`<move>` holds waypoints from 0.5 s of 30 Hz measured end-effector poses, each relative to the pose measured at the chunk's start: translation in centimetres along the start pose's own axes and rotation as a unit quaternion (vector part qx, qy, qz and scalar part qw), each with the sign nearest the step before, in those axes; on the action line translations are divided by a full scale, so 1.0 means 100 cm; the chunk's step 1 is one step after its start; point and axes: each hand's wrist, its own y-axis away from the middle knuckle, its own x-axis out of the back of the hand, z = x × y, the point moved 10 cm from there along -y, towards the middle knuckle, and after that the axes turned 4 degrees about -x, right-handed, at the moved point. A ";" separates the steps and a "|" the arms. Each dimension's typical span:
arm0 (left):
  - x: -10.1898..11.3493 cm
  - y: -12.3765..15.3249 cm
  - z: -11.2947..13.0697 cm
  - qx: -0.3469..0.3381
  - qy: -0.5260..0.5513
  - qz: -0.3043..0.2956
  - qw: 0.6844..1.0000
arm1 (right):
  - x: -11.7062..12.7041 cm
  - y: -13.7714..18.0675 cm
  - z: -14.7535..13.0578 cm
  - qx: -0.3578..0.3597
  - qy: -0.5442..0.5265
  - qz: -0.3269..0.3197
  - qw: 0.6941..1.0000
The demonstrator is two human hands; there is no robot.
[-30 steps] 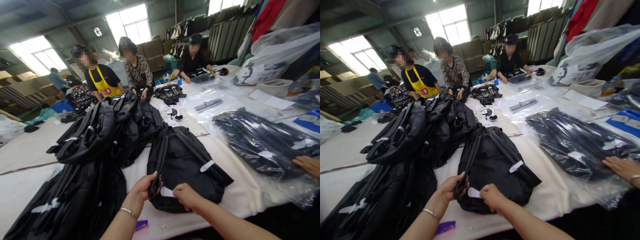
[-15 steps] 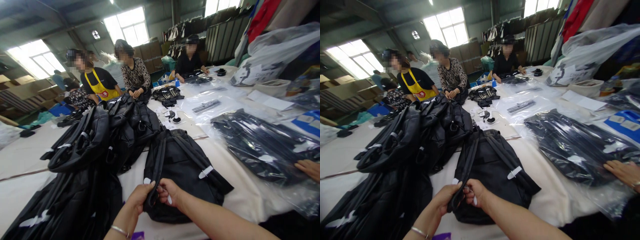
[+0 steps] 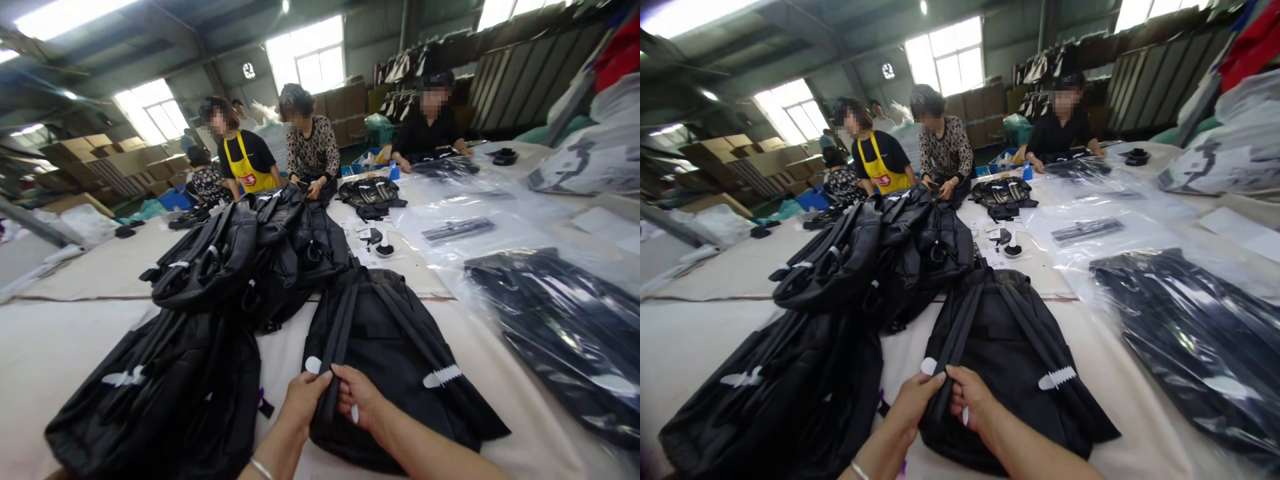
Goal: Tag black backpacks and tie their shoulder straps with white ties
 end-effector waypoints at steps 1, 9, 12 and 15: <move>0.004 0.000 0.002 -0.017 -0.021 0.024 0.999 | 0.003 0.001 -0.003 0.009 0.028 0.009 1.000; 0.017 -0.009 0.001 -0.054 -0.073 0.066 0.994 | 0.017 0.047 -0.064 0.171 0.308 0.048 0.935; 0.016 -0.012 0.003 -0.079 -0.107 0.070 0.989 | -0.009 0.060 -0.070 0.192 0.413 -0.069 0.888; 0.014 -0.013 0.005 -0.110 -0.144 0.073 0.981 | -0.033 0.063 -0.070 0.173 0.434 -0.166 0.868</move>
